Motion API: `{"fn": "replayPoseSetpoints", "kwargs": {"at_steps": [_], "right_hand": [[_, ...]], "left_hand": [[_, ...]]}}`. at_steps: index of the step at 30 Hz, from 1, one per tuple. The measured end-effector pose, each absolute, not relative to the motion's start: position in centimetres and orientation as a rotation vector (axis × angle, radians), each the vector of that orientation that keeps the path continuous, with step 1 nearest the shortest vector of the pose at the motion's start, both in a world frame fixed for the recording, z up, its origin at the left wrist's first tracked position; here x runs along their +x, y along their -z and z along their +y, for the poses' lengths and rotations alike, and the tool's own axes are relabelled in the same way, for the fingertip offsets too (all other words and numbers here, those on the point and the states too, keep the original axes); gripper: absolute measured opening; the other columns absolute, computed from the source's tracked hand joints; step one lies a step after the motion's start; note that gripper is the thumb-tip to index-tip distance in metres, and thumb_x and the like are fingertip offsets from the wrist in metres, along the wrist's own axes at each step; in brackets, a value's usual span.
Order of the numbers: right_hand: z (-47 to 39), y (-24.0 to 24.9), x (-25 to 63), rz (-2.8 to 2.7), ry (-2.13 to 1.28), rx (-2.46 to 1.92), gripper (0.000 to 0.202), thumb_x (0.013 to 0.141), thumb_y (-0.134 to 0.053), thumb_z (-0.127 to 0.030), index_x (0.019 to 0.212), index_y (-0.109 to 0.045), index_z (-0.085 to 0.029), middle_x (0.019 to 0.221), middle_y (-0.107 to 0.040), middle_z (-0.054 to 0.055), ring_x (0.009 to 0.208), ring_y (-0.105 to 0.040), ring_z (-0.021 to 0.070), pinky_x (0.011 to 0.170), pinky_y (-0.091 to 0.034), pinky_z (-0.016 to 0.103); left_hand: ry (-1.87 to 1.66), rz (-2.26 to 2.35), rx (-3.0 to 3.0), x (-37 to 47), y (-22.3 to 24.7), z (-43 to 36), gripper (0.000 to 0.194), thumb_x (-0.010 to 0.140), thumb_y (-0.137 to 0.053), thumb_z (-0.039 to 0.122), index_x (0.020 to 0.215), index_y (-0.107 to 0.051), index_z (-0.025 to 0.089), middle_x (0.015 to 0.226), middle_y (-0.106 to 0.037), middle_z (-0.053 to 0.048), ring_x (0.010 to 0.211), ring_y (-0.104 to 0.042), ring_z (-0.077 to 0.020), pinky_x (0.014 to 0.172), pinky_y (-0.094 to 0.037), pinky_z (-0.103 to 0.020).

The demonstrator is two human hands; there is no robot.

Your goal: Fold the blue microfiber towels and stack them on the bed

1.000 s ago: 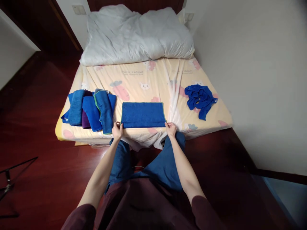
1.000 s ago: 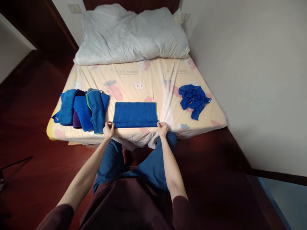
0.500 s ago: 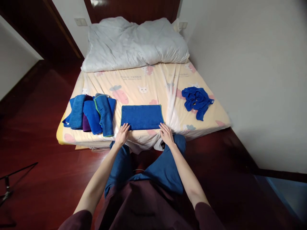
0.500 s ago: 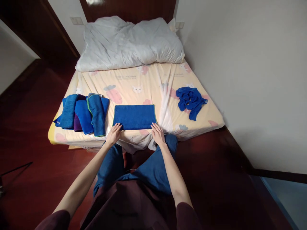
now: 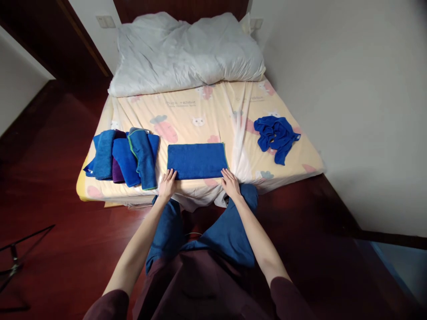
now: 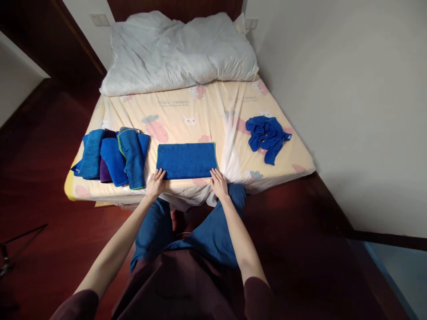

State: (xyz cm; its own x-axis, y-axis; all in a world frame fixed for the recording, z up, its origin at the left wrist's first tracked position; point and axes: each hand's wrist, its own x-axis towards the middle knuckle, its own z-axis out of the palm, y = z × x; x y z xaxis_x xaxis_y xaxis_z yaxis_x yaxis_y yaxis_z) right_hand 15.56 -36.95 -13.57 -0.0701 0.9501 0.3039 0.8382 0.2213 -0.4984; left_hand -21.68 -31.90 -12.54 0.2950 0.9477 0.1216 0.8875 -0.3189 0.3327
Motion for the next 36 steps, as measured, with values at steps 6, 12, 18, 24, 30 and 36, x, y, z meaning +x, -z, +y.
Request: {"fn": "replayPoseSetpoints", "kwargs": {"at_steps": [6,12,18,24,30,36], "right_hand": [[-36.2,13.9,15.6,-1.855,-0.245,-1.667,0.054,0.094,-0.044,-0.014,0.146,-0.058,-0.015,0.150,-0.057,0.010,0.144,-0.048,0.0236,0.122,-0.040,0.045],[-34.9,13.3,15.7,-1.854,-0.273,-1.752,0.061,0.086,-0.045,-0.004,0.144,-0.062,-0.015,0.148,-0.060,0.010,0.140,-0.050,0.0283,0.118,-0.043,0.051],[-34.8,12.1,16.7,-1.890,-0.249,-1.858,0.049,0.089,-0.044,-0.004,0.124,-0.076,-0.017,0.139,-0.066,0.010,0.124,-0.059,0.0321,0.105,-0.049,0.053],[-38.3,10.8,18.2,-2.040,-0.232,-1.750,0.047,0.090,-0.047,-0.004,0.124,-0.075,-0.020,0.137,-0.068,0.007,0.119,-0.063,0.0286,0.104,-0.051,0.049],[-39.3,10.8,18.9,-1.966,-0.402,-1.703,0.049,0.084,-0.049,0.000,0.118,-0.077,-0.021,0.131,-0.072,0.004,0.119,-0.063,0.0244,0.107,-0.053,0.042],[-38.1,11.5,19.1,-1.855,-0.470,-1.693,0.053,0.077,-0.048,0.003,0.115,-0.076,-0.021,0.124,-0.074,0.005,0.120,-0.062,0.0237,0.108,-0.052,0.043]], "left_hand": [[-0.375,1.663,2.383,-22.2,12.0,-31.1,0.063,0.091,-0.034,0.007,0.152,-0.049,0.013,0.159,-0.045,-0.015,0.152,-0.035,-0.0321,0.122,-0.034,-0.051],[-0.328,1.642,2.416,-22.2,11.5,-30.6,0.062,0.090,-0.037,0.005,0.149,-0.053,0.013,0.155,-0.050,-0.018,0.150,-0.040,-0.0311,0.122,-0.037,-0.047],[-0.276,1.644,2.453,-22.5,10.6,-31.3,0.061,0.089,-0.035,0.001,0.146,-0.055,0.010,0.153,-0.052,-0.020,0.148,-0.042,-0.0309,0.121,-0.039,-0.045],[-0.280,1.609,2.469,-24.7,11.1,-34.7,0.062,0.089,-0.036,0.000,0.147,-0.054,0.011,0.154,-0.051,-0.016,0.149,-0.041,-0.0263,0.122,-0.039,-0.040],[-0.583,1.567,2.324,-25.7,13.0,-36.3,0.065,0.083,-0.040,0.001,0.143,-0.058,0.016,0.149,-0.058,-0.010,0.144,-0.048,-0.0214,0.122,-0.041,-0.039],[-0.812,1.544,2.177,-25.9,13.3,-35.3,0.068,0.073,-0.042,0.000,0.135,-0.063,0.019,0.137,-0.067,-0.008,0.135,-0.057,-0.0231,0.120,-0.044,-0.044]]}}
